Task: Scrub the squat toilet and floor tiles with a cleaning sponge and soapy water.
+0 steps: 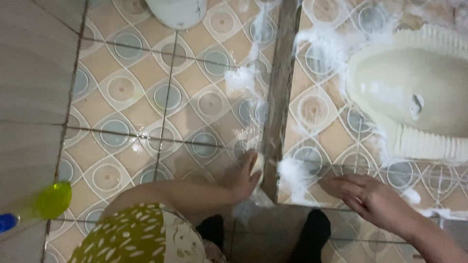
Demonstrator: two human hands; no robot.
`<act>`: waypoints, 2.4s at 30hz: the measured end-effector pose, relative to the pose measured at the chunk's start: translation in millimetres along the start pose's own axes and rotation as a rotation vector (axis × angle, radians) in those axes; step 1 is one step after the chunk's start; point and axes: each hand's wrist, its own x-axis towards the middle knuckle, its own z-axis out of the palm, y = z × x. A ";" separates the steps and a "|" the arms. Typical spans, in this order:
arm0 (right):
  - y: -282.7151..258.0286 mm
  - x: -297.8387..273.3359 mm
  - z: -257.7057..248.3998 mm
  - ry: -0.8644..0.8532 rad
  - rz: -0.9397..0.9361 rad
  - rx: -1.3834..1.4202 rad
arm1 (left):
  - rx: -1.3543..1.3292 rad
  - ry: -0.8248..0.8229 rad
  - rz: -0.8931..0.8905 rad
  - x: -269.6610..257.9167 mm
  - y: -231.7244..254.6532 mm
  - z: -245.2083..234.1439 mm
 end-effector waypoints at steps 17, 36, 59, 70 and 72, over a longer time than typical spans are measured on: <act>20.7 6.5 8.4 -0.014 -0.062 0.066 | -0.156 0.055 -0.114 21.7 115.2 -43.1; 50.9 1.6 1.5 0.080 -0.063 0.060 | 0.890 -0.039 0.053 212.1 307.6 -97.1; 27.1 186.6 -40.7 0.648 0.293 0.682 | 0.941 -0.103 0.046 187.4 274.5 -8.1; 17.8 174.4 -60.8 0.536 0.184 -0.243 | 0.395 0.040 0.090 118.8 251.9 -91.5; 7.0 154.6 -36.0 0.244 0.108 -0.167 | 0.330 0.296 0.105 126.0 246.7 -132.7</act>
